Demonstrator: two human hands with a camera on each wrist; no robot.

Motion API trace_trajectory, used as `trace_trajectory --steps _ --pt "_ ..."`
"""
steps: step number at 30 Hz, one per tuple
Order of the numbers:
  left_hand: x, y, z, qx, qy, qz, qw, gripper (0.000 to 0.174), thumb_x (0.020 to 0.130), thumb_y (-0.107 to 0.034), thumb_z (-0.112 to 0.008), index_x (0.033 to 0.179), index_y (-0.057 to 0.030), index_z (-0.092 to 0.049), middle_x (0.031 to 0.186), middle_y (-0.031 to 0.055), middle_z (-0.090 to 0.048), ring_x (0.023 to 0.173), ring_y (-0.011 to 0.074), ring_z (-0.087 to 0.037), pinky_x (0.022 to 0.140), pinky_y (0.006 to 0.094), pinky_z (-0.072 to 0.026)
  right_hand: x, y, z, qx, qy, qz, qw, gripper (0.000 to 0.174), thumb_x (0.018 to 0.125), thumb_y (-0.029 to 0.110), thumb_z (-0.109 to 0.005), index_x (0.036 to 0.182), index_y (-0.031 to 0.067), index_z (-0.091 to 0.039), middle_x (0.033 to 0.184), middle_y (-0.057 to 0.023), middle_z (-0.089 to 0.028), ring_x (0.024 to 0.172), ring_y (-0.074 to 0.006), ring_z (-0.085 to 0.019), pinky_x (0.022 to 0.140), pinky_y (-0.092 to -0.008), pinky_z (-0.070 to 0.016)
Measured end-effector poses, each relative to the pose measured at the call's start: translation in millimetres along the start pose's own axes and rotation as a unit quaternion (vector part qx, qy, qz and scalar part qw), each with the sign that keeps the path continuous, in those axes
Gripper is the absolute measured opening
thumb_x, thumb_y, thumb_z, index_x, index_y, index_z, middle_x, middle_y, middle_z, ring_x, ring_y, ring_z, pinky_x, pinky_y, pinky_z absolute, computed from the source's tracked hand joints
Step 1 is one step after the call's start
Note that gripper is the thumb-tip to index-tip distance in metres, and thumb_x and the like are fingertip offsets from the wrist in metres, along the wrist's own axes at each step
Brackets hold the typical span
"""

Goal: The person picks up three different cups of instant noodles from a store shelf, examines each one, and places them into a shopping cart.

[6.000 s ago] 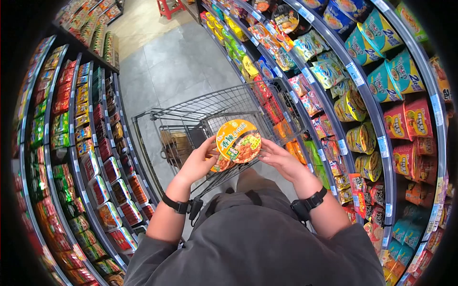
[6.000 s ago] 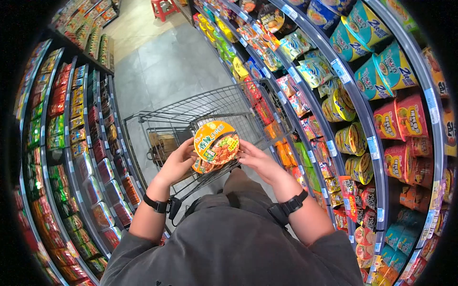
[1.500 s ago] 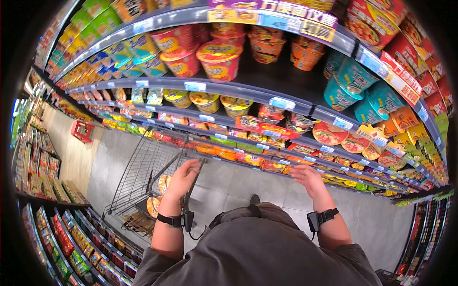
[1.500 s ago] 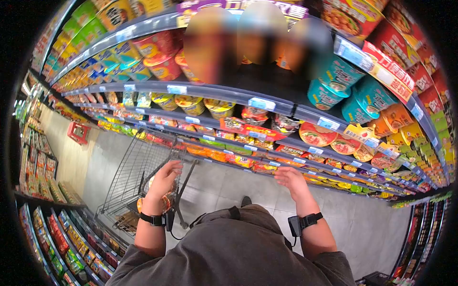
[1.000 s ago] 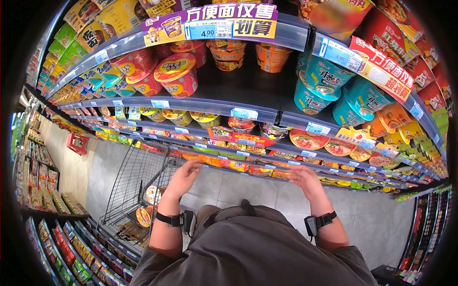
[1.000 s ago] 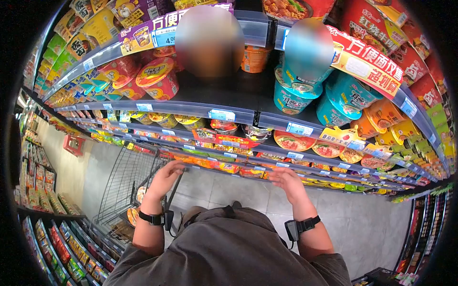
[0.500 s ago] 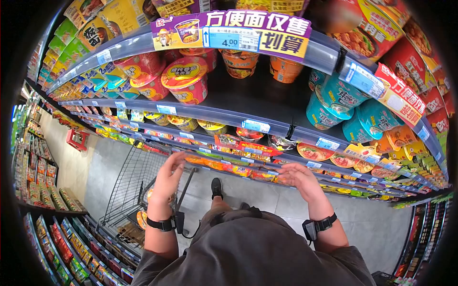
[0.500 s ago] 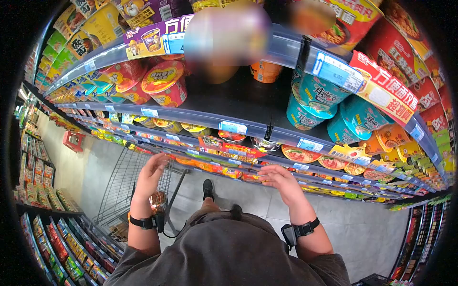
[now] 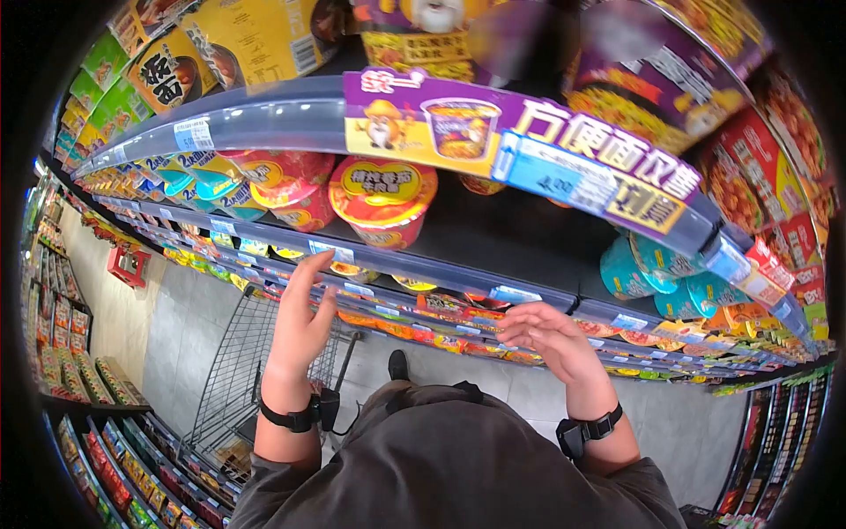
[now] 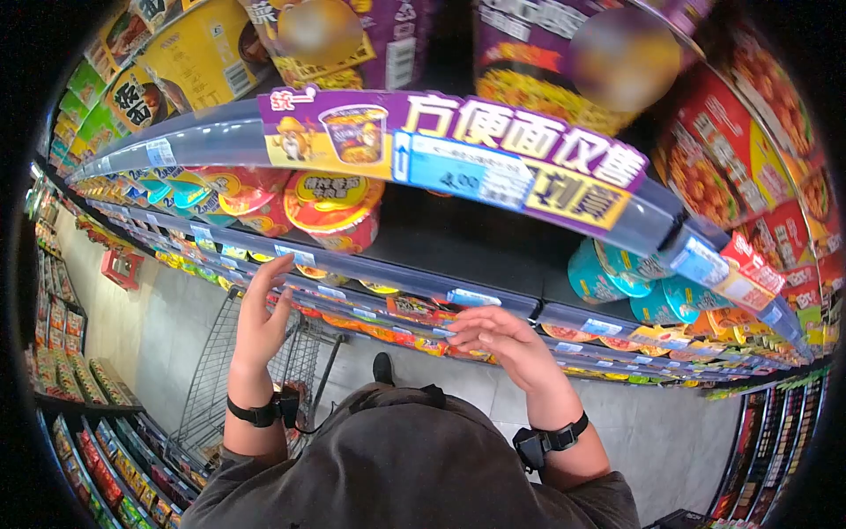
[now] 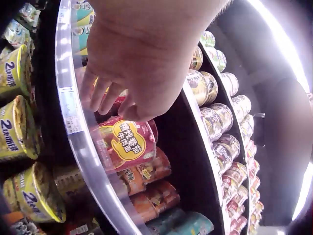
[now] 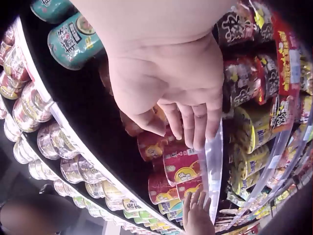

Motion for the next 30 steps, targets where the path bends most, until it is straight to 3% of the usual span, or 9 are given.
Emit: trace_trajectory --steps 7,12,16,19,23,28,30 --pt "42 0 14 -0.044 0.038 -0.025 0.998 0.054 0.091 0.004 -0.059 0.145 -0.0005 -0.051 0.139 0.0183 -0.059 0.132 0.0312 -0.056 0.112 0.0395 -0.0419 61 32 -47 0.016 0.046 0.047 0.998 0.049 0.100 0.019 -0.062 0.142 -0.0032 -0.052 0.140 -0.0219 -0.061 0.126 -0.0314 -0.063 0.106 -0.0424 -0.0497" --pt "56 11 13 -0.083 0.071 -0.046 0.993 0.058 0.093 0.002 -0.060 0.149 0.0029 -0.045 0.148 0.0227 -0.054 0.139 0.0346 -0.052 0.114 0.0393 -0.0395 93 49 -70 0.034 0.043 0.067 0.996 0.061 0.095 0.021 -0.065 0.147 -0.0044 -0.047 0.155 -0.0242 -0.047 0.145 -0.0337 -0.045 0.119 -0.0465 -0.0355" --pt "68 9 12 -0.051 0.123 -0.038 0.990 0.063 0.093 -0.002 -0.062 0.152 0.0071 -0.040 0.150 0.0293 -0.050 0.143 0.0397 -0.046 0.117 0.0407 -0.0360 113 45 -67 0.047 0.015 0.076 0.996 0.063 0.089 0.016 -0.064 0.147 -0.0036 -0.048 0.158 -0.0258 -0.041 0.150 -0.0372 -0.037 0.123 -0.0493 -0.0275" --pt "76 13 11 -0.047 0.146 -0.050 0.987 0.064 0.093 -0.003 -0.063 0.151 0.0084 -0.039 0.149 0.0307 -0.050 0.143 0.0419 -0.046 0.117 0.0412 -0.0356 122 32 -53 0.074 -0.017 0.095 0.993 0.070 0.088 0.011 -0.063 0.153 -0.0007 -0.043 0.160 -0.0203 -0.040 0.153 -0.0379 -0.032 0.125 -0.0520 -0.0227" --pt "87 15 3 -0.046 0.202 -0.075 0.975 0.064 0.093 -0.007 -0.064 0.149 0.0107 -0.039 0.141 0.0342 -0.053 0.139 0.0472 -0.046 0.115 0.0436 -0.0379 127 29 -48 0.089 -0.063 0.120 0.987 0.059 0.089 0.007 -0.062 0.146 -0.0002 -0.053 0.158 -0.0174 -0.045 0.151 -0.0378 -0.034 0.126 -0.0566 -0.0207" --pt "92 10 2 -0.018 0.223 -0.113 0.968 0.065 0.093 -0.010 -0.065 0.149 0.0112 -0.038 0.137 0.0350 -0.054 0.134 0.0498 -0.049 0.112 0.0450 -0.0412 126 32 -52 0.112 -0.063 0.144 0.981 0.037 0.090 0.002 -0.059 0.124 0.0004 -0.071 0.155 -0.0153 -0.049 0.149 -0.0366 -0.039 0.124 -0.0616 -0.0225" --pt "92 7 4 -0.003 0.226 -0.126 0.966 0.066 0.093 -0.010 -0.066 0.148 0.0122 -0.037 0.138 0.0360 -0.053 0.134 0.0499 -0.049 0.112 0.0452 -0.0413 126 32 -54 0.109 -0.056 0.153 0.981 0.041 0.089 0.004 -0.060 0.130 0.0002 -0.068 0.156 -0.0160 -0.047 0.150 -0.0369 -0.038 0.124 -0.0606 -0.0222"
Point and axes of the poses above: each hand's wrist, its own x-axis towards the middle knuckle, its own z-axis out of the back of the hand, y = z × x, the point moved 9 cm from there along x, towards the middle knuckle
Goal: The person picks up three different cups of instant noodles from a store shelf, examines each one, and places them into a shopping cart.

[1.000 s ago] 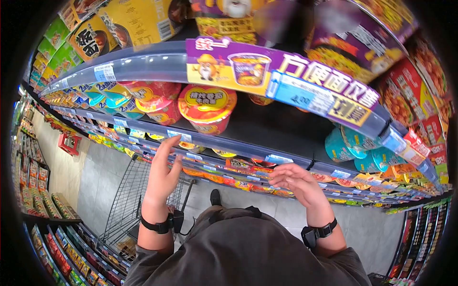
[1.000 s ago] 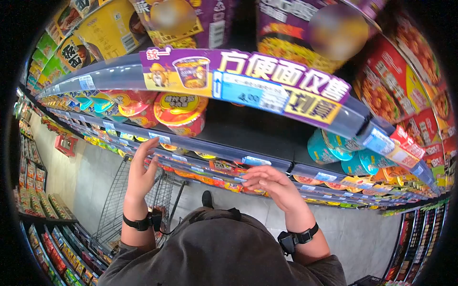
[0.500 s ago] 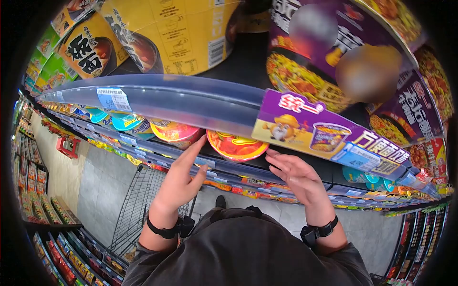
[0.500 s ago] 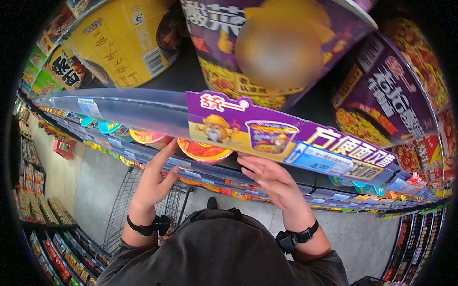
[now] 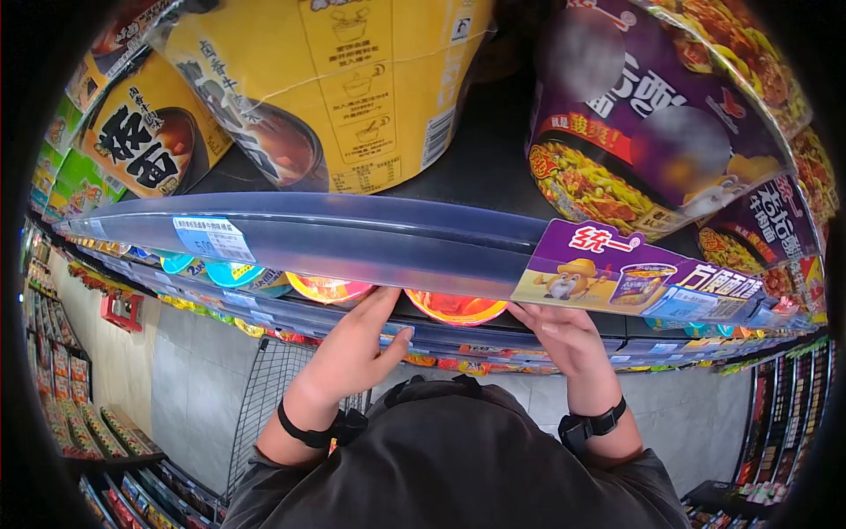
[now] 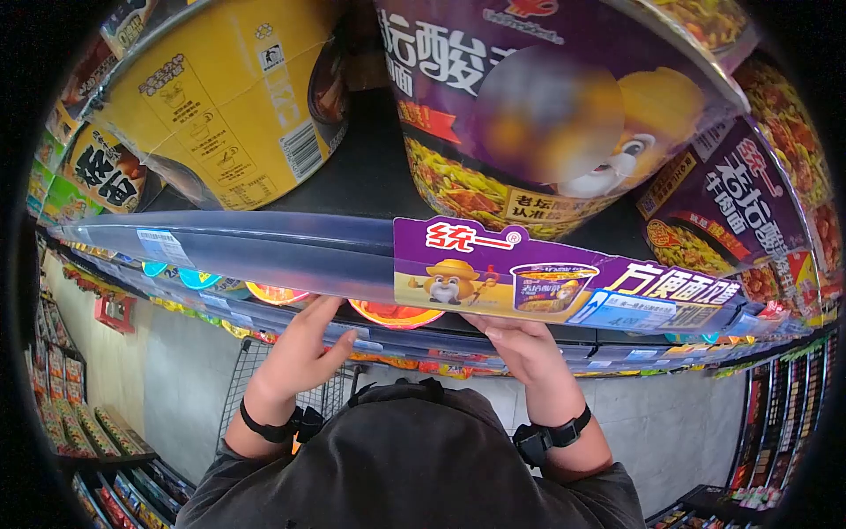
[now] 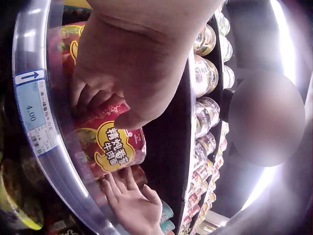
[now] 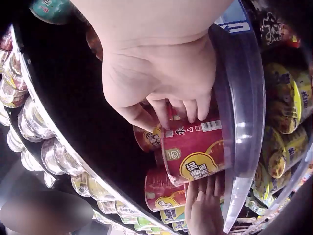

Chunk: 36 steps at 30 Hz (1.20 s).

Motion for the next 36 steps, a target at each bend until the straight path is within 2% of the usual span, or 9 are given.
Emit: trace_trajectory --steps 4,7,11,13,18,20,30,35,36 --pt "1 -2 -2 0.000 0.008 0.000 1.000 0.067 0.093 -0.010 -0.066 0.148 0.0129 -0.036 0.140 0.0371 -0.052 0.134 0.0502 -0.049 0.112 0.0454 -0.0413 0 0 -5 -0.007 0.016 0.009 1.000 0.060 0.088 0.010 -0.063 0.146 -0.0008 -0.052 0.159 -0.0179 -0.043 0.152 -0.0373 -0.033 0.125 -0.0570 -0.0218" --pt "0 -12 1 -0.005 -0.008 -0.010 1.000 0.069 0.092 -0.010 -0.066 0.150 0.0133 -0.035 0.141 0.0375 -0.050 0.136 0.0498 -0.048 0.113 0.0452 -0.0409 -3 9 -19 -0.023 0.025 0.013 0.999 0.070 0.086 0.014 -0.065 0.151 -0.0015 -0.043 0.161 -0.0190 -0.039 0.153 -0.0367 -0.031 0.124 -0.0551 -0.0218" --pt "-2 -28 4 0.004 -0.028 -0.020 0.999 0.072 0.092 -0.007 -0.066 0.152 0.0125 -0.032 0.145 0.0354 -0.049 0.138 0.0476 -0.047 0.115 0.0445 -0.0392 -9 16 -21 -0.033 0.065 0.011 0.997 0.067 0.086 0.015 -0.065 0.148 -0.0018 -0.046 0.161 -0.0189 -0.040 0.152 -0.0361 -0.032 0.124 -0.0550 -0.0225" --pt "-7 -38 1 -0.001 -0.039 -0.024 0.999 0.073 0.091 -0.006 -0.066 0.152 0.0123 -0.031 0.146 0.0345 -0.049 0.139 0.0467 -0.047 0.116 0.0442 -0.0387 -17 20 -22 -0.004 0.092 0.010 0.996 0.067 0.085 0.009 -0.063 0.149 -0.0038 -0.045 0.162 -0.0233 -0.035 0.154 -0.0359 -0.029 0.125 -0.0549 -0.0210" --pt "-25 -64 -13 -0.034 -0.075 -0.034 0.996 0.073 0.088 -0.001 -0.066 0.153 0.0092 -0.034 0.151 0.0318 -0.047 0.142 0.0439 -0.047 0.117 0.0436 -0.0378 -42 32 -16 -0.010 0.119 0.003 0.993 0.065 0.085 0.010 -0.064 0.147 -0.0028 -0.048 0.164 -0.0222 -0.032 0.153 -0.0348 -0.031 0.126 -0.0547 -0.0211" --pt "-32 -69 -25 -0.042 -0.083 -0.028 0.995 0.073 0.088 -0.001 -0.066 0.154 0.0082 -0.034 0.151 0.0314 -0.047 0.142 0.0432 -0.047 0.117 0.0434 -0.0374 -55 34 -9 0.002 0.118 -0.006 0.993 0.068 0.083 0.013 -0.068 0.147 0.0002 -0.049 0.157 -0.0171 -0.045 0.150 -0.0330 -0.037 0.123 -0.0535 -0.0254" --pt "-73 -119 -106 -0.114 -0.137 0.009 0.984 0.074 0.085 0.003 -0.064 0.154 0.0085 -0.036 0.146 0.0299 -0.054 0.140 0.0394 -0.051 0.115 0.0402 -0.0383 -146 41 32 0.032 0.143 -0.083 0.986 0.066 0.086 0.008 -0.064 0.149 0.0003 -0.047 0.152 -0.0158 -0.051 0.147 -0.0322 -0.042 0.125 -0.0545 -0.0232" --pt "-96 -147 -152 -0.068 -0.076 0.028 0.994 0.086 0.084 0.000 -0.066 0.159 0.0073 -0.025 0.155 0.0314 -0.042 0.147 0.0422 -0.040 0.120 0.0422 -0.0326 -182 46 51 0.044 0.149 -0.110 0.982 0.065 0.086 0.007 -0.064 0.148 -0.0003 -0.047 0.153 -0.0167 -0.050 0.148 -0.0314 -0.041 0.125 -0.0536 -0.0240" --pt "-102 -152 -157 -0.067 -0.079 0.035 0.994 0.086 0.084 0.000 -0.066 0.159 0.0073 -0.025 0.155 0.0314 -0.042 0.147 0.0422 -0.040 0.120 0.0422 -0.0326 -189 40 57 0.048 0.168 -0.134 0.976 0.064 0.089 0.008 -0.063 0.149 -0.0017 -0.044 0.156 -0.0181 -0.045 0.151 -0.0314 -0.036 0.126 -0.0523 -0.0225"
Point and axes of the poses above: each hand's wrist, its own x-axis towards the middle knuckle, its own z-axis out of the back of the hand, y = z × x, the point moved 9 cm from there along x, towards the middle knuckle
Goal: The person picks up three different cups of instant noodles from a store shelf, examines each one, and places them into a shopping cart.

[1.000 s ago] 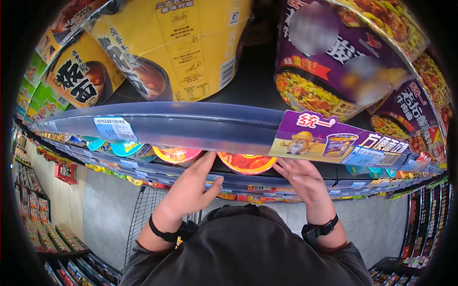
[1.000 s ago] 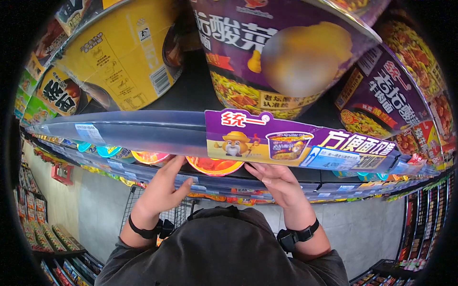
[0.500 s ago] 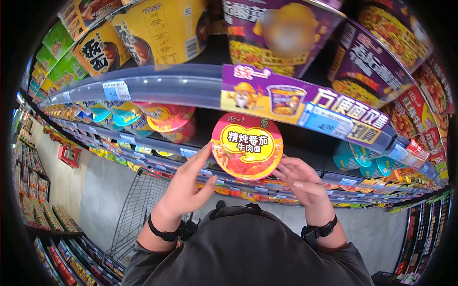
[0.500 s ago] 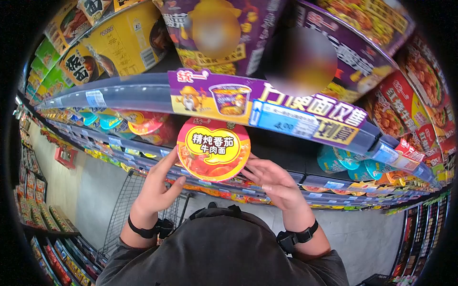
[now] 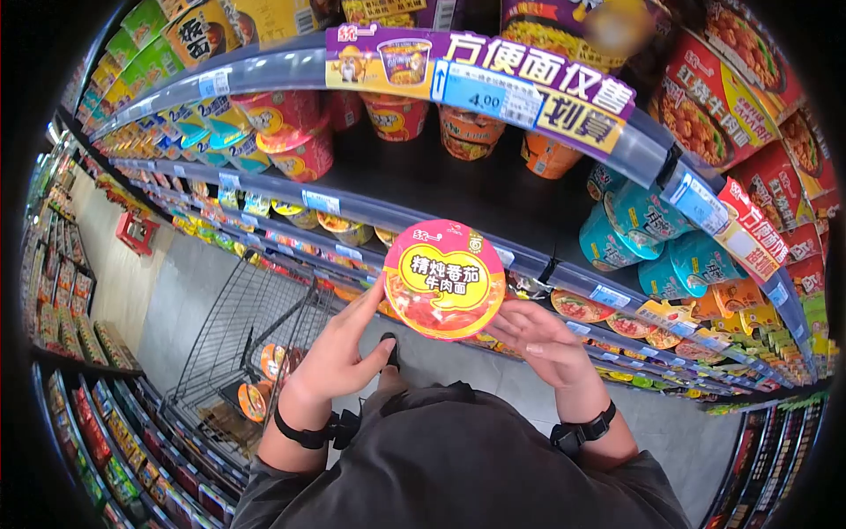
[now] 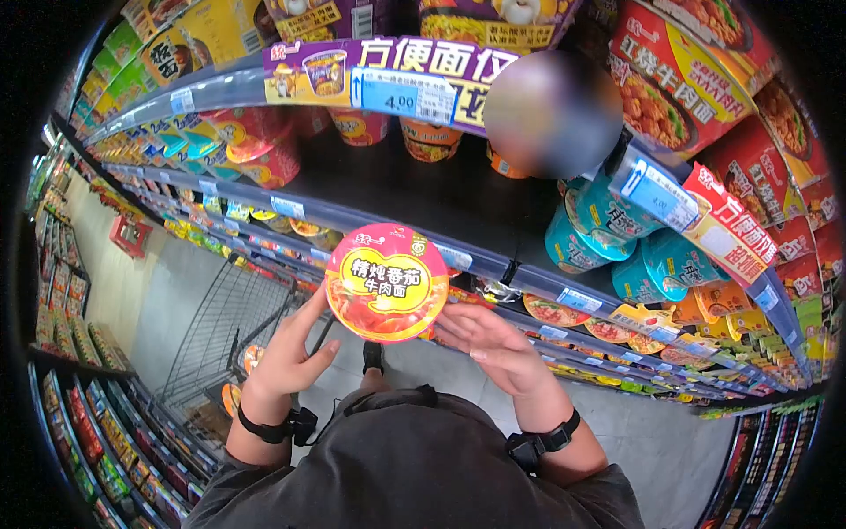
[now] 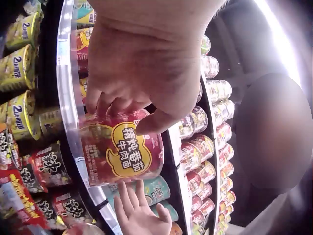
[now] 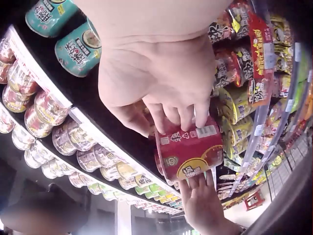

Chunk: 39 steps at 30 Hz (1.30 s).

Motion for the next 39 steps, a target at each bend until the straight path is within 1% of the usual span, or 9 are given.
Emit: trace_trajectory --steps 1,11,13,14,16,21,22,28,39 --pt "-7 -3 -6 0.012 0.003 0.014 1.000 0.086 0.084 -0.001 -0.066 0.159 0.0072 -0.024 0.156 0.0314 -0.042 0.147 0.0424 -0.040 0.120 0.0423 -0.0323 -7 -7 2 0.005 0.019 -0.026 0.999 0.062 0.093 0.008 -0.062 0.150 -0.0032 -0.041 0.159 -0.0194 -0.041 0.153 -0.0314 -0.032 0.126 -0.0509 -0.0211" --pt "-86 -14 -20 0.062 -0.003 0.119 0.991 0.089 0.084 -0.004 -0.068 0.159 0.0067 -0.022 0.157 0.0327 -0.039 0.147 0.0437 -0.039 0.120 0.0424 -0.0344 -19 -56 -12 0.055 0.091 -0.137 0.985 0.067 0.094 0.012 -0.063 0.153 -0.0010 -0.037 0.163 -0.0202 -0.035 0.155 -0.0318 -0.028 0.125 -0.0513 -0.0210" --pt "-105 -7 -17 0.056 0.000 0.160 0.986 0.086 0.083 -0.001 -0.065 0.158 0.0089 -0.023 0.155 0.0312 -0.043 0.148 0.0387 -0.041 0.120 0.0402 -0.0317 -13 -62 -22 0.045 0.112 -0.154 0.981 0.069 0.094 0.014 -0.064 0.155 -0.0005 -0.035 0.164 -0.0204 -0.034 0.156 -0.0325 -0.026 0.125 -0.0507 -0.0205" --pt "-112 -8 -12 0.058 -0.009 0.163 0.985 0.086 0.083 -0.001 -0.065 0.158 0.0089 -0.023 0.155 0.0312 -0.043 0.148 0.0387 -0.041 0.120 0.0402 -0.0317 -10 -65 -28 0.044 0.119 -0.159 0.979 0.069 0.094 0.014 -0.064 0.155 -0.0005 -0.035 0.164 -0.0204 -0.034 0.156 -0.0325 -0.026 0.125 -0.0507 -0.0205" --pt "-127 -10 -2 0.066 -0.023 0.171 0.983 0.088 0.084 -0.003 -0.067 0.159 0.0068 -0.022 0.149 0.0341 -0.048 0.138 0.0450 -0.049 0.115 0.0424 -0.0404 -2 -75 -38 0.025 0.131 -0.182 0.974 0.070 0.094 0.015 -0.064 0.155 -0.0005 -0.034 0.163 -0.0206 -0.034 0.155 -0.0333 -0.027 0.125 -0.0497 -0.0215" --pt "-182 -10 32 0.041 -0.075 0.213 0.973 0.086 0.084 0.000 -0.066 0.160 0.0018 -0.026 0.146 0.0287 -0.054 0.136 0.0419 -0.053 0.113 0.0398 -0.0417 21 -117 -70 0.019 0.172 -0.226 0.959 0.068 0.096 0.018 -0.064 0.154 0.0000 -0.035 0.161 -0.0202 -0.038 0.153 -0.0338 -0.033 0.124 -0.0487 -0.0244" --pt "-198 -6 39 0.018 -0.078 0.245 0.966 0.085 0.083 0.000 -0.065 0.160 -0.0001 -0.028 0.145 0.0267 -0.056 0.135 0.0412 -0.054 0.113 0.0386 -0.0418 27 -127 -79 0.017 0.179 -0.236 0.955 0.067 0.096 0.018 -0.064 0.154 0.0002 -0.036 0.160 -0.0201 -0.040 0.152 -0.0337 -0.036 0.124 -0.0486 -0.0253" --pt "-292 -11 88 0.014 -0.174 0.235 0.956 0.081 0.083 0.006 -0.062 0.159 -0.0016 -0.034 0.145 0.0215 -0.059 0.137 0.0335 -0.055 0.114 0.0373 -0.0416 59 -191 -154 0.034 0.191 -0.273 0.942 0.064 0.092 0.015 -0.065 0.149 -0.0016 -0.042 0.154 -0.0217 -0.047 0.146 -0.0338 -0.043 0.124 -0.0510 -0.0274" --pt "-491 8 162 -0.042 -0.320 0.257 0.911 0.066 0.086 0.004 -0.060 0.151 0.0034 -0.046 0.140 0.0223 -0.063 0.134 0.0326 -0.059 0.113 0.0376 -0.0422 90 -305 -319 0.003 0.271 -0.331 0.904 0.068 0.093 0.015 -0.063 0.153 -0.0017 -0.037 0.157 -0.0233 -0.043 0.149 -0.0349 -0.039 0.125 -0.0509 -0.0246"
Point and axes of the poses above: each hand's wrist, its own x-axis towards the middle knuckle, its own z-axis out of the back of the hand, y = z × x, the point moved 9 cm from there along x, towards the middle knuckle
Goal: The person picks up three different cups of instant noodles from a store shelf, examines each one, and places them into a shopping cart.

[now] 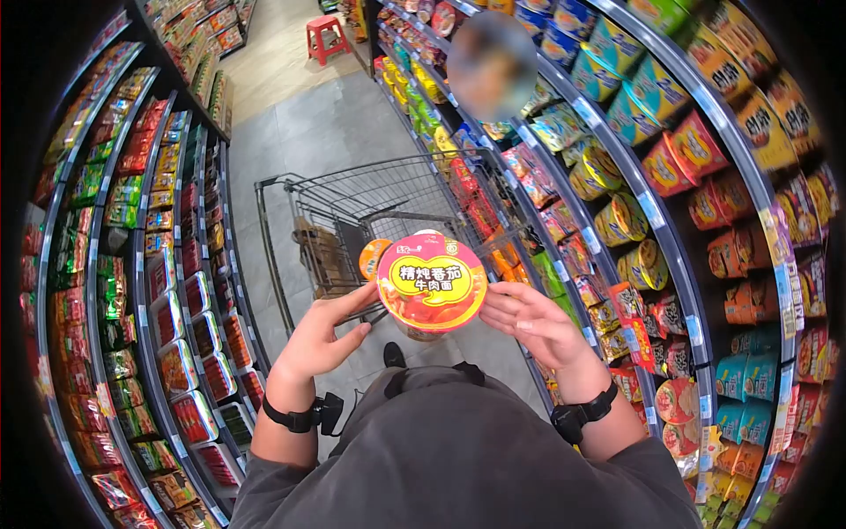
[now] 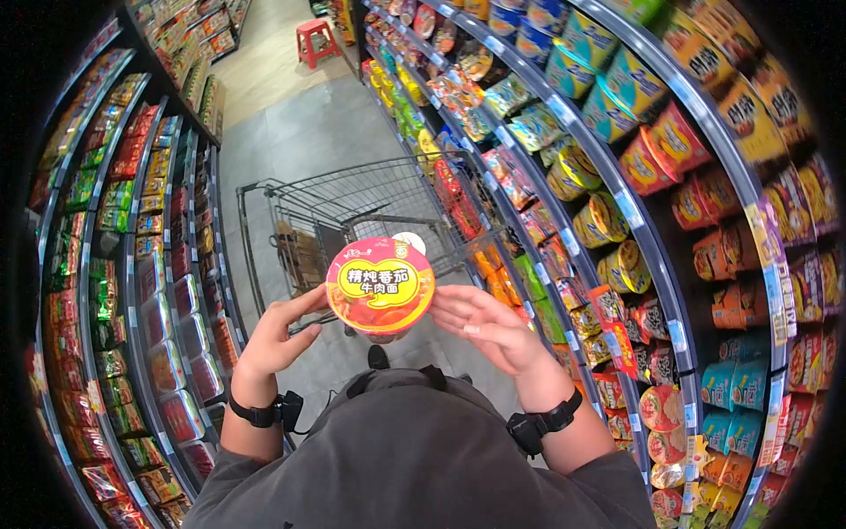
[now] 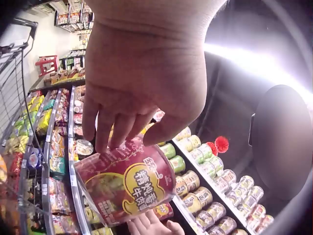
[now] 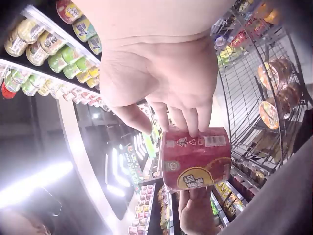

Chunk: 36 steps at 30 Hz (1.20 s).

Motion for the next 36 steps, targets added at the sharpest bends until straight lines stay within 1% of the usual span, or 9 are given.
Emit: trace_trajectory --steps 6,8,11,15,24,31,33,34,36 --pt "-27 36 73 -0.041 -0.068 0.000 0.997 0.065 0.086 0.002 -0.060 0.150 0.0033 -0.048 0.149 0.0214 -0.056 0.140 0.0325 -0.053 0.117 0.0398 -0.0376 73 -34 -48 -0.017 0.015 -0.043 0.999 0.079 0.092 0.017 -0.064 0.159 -0.0011 -0.026 0.156 -0.0304 -0.042 0.149 -0.0408 -0.038 0.125 -0.0526 -0.0228" --pt "-33 38 89 -0.058 -0.084 -0.033 0.994 0.065 0.086 -0.003 -0.060 0.149 0.0029 -0.048 0.156 0.0208 -0.049 0.146 0.0322 -0.045 0.121 0.0403 -0.0322 89 -51 -66 -0.027 0.070 -0.076 0.994 0.082 0.095 0.014 -0.061 0.163 0.0012 -0.016 0.157 -0.0282 -0.042 0.149 -0.0355 -0.039 0.126 -0.0476 -0.0222" --pt "-37 41 106 -0.034 -0.093 -0.058 0.993 0.064 0.087 -0.005 -0.059 0.150 0.0027 -0.048 0.155 0.0208 -0.050 0.147 0.0320 -0.045 0.121 0.0398 -0.0326 105 -67 -79 -0.032 0.087 -0.102 0.990 0.086 0.095 0.014 -0.062 0.164 0.0015 -0.012 0.157 -0.0277 -0.042 0.149 -0.0348 -0.039 0.126 -0.0459 -0.0225" --pt "-36 58 117 -0.053 -0.088 -0.031 0.994 0.066 0.089 -0.013 -0.061 0.151 0.0047 -0.046 0.153 0.0215 -0.052 0.145 0.0317 -0.048 0.120 0.0401 -0.0325 116 -76 -79 -0.037 0.069 -0.123 0.989 0.087 0.095 0.014 -0.061 0.164 0.0015 -0.011 0.157 -0.0278 -0.041 0.150 -0.0346 -0.038 0.126 -0.0454 -0.0225" --pt "-9 103 94 -0.075 -0.042 0.017 0.996 0.069 0.090 0.002 -0.058 0.156 -0.0032 -0.041 0.156 0.0196 -0.049 0.146 0.0312 -0.045 0.121 0.0393 -0.0332 124 -86 -43 -0.010 0.042 -0.152 0.987 0.088 0.093 0.012 -0.063 0.165 0.0026 -0.013 0.166 -0.0235 -0.028 0.154 -0.0303 -0.030 0.126 -0.0433 -0.0226" --pt "41 131 86 0.006 0.005 0.079 0.997 0.067 0.094 -0.002 -0.063 0.157 -0.0075 -0.040 0.140 0.0228 -0.062 0.130 0.0300 -0.062 0.108 0.0390 -0.0488 154 -84 6 -0.030 0.015 -0.183 0.983 0.092 0.091 0.014 -0.066 0.164 0.0010 -0.012 0.165 -0.0265 -0.028 0.153 -0.0331 -0.031 0.126 -0.0456 -0.0230" --pt "56 148 91 -0.022 -0.030 0.133 0.990 0.064 0.094 0.000 -0.064 0.155 -0.0061 -0.044 0.123 0.0206 -0.071 0.112 0.0253 -0.071 0.099 0.0342 -0.0526 167 -83 21 -0.014 0.014 -0.194 0.981 0.090 0.092 0.013 -0.065 0.165 0.0017 -0.013 0.165 -0.0262 -0.028 0.153 -0.0325 -0.031 0.126 -0.0452 -0.0236" --pt "64 156 91 -0.022 -0.026 0.139 0.990 0.064 0.094 0.000 -0.064 0.155 -0.0061 -0.044 0.123 0.0206 -0.071 0.112 0.0253 -0.071 0.099 0.0342 -0.0526 176 -81 28 -0.018 0.012 -0.205 0.978 0.089 0.093 0.014 -0.065 0.165 0.0027 -0.013 0.165 -0.0257 -0.028 0.153 -0.0318 -0.031 0.126 -0.0448 -0.0242" --pt "79 183 93 -0.008 -0.043 0.192 0.981 0.062 0.094 0.000 -0.065 0.152 -0.0052 -0.047 0.104 0.0164 -0.075 0.090 0.0159 -0.070 0.087 0.0291 -0.0537 193 -77 45 -0.015 0.006 -0.218 0.976 0.088 0.094 0.014 -0.065 0.165 0.0038 -0.014 0.165 -0.0253 -0.027 0.153 -0.0312 -0.031 0.125 -0.0443 -0.0249"
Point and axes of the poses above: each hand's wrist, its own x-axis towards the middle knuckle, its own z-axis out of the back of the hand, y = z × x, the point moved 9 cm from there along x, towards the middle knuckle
